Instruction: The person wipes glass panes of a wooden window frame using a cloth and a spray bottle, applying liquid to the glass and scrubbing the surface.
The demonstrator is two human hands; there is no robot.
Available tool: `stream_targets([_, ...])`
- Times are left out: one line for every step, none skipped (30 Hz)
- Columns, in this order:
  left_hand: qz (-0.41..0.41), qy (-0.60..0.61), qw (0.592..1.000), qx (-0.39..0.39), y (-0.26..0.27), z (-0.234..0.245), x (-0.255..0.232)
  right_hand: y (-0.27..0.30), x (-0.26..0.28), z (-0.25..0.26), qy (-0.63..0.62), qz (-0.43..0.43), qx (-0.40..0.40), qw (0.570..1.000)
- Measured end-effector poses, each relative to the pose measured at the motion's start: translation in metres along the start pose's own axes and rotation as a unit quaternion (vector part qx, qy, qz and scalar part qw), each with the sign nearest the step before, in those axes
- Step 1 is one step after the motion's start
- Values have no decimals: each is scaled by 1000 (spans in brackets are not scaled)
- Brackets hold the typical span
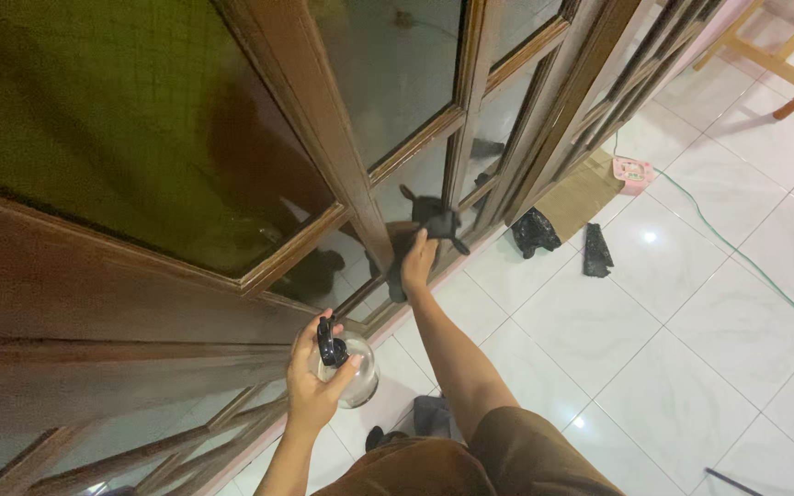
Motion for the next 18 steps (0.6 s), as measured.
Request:
stream_targets([0, 0, 1000, -1, 1, -1, 0, 0, -2, 2, 0, 0, 1, 1000])
stream_targets([10, 16, 1000, 0, 1, -1, 0, 0, -5, 3, -5, -42, 9, 999])
stream_targets([21, 33, 999, 1, 2, 0, 0, 1, -6, 2, -10, -83, 16, 996])
stream_targets([22, 33, 999, 1, 2, 1, -1, 1, -4, 1, -9, -84, 17, 996])
stream_targets([14, 10, 1000, -3, 2, 3, -2, -2, -1, -1, -54, -95, 7, 994])
stream_targets([9, -13, 1000, -8, 4, 5, -3, -1, 1, -2, -98, -106, -3, 990])
stream_targets([11, -13, 1000, -9, 7, 6, -4, 3, 3, -1, -96, -107, -2, 990])
stream_targets([6, -15, 1000, -7, 8, 7, -5, 5, 6, -3, -170, -118, 5, 978])
stream_targets([1, -16, 1000, -4, 9, 8, -6, 9, 11, -6, -242, -128, 12, 962])
stream_targets([1, -16, 1000, -4, 11, 9, -6, 17, 15, -10, -242, -127, 12, 962])
stream_targets([-3, -4, 1000, -5, 12, 10, -6, 28, 20, -15, -263, -161, 4, 951])
stream_targets([-9, 6, 1000, -5, 13, 12, -7, 37, 29, -20, -286, -194, -3, 938])
stream_targets([-11, 7, 1000, -5, 13, 13, -8, 44, 46, -23, -287, -193, -2, 938])
stream_targets([-24, 18, 1000, -4, 14, 15, -8, 56, 72, -23, -301, -150, 10, 942])
stream_targets([-38, 30, 999, -3, 15, 17, -9, 66, 103, -21, -313, -108, 22, 943])
stream_targets([-37, 30, 999, -2, 16, 19, -10, 74, 134, -17, -313, -108, 21, 943])
stream_targets([-22, 10, 1000, -6, 17, 22, -10, 78, 168, -15, -234, -3, 45, 971])
stream_targets([-9, -8, 1000, -9, 18, 24, -11, 79, 199, -13, -150, 104, 67, 981])
Point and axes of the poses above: each hand's wrist, its own y-axis away from the middle knuckle, its own z-axis out of the back of the hand, x = y × z, the point moved 1 cm from there along -y, towards the middle knuckle
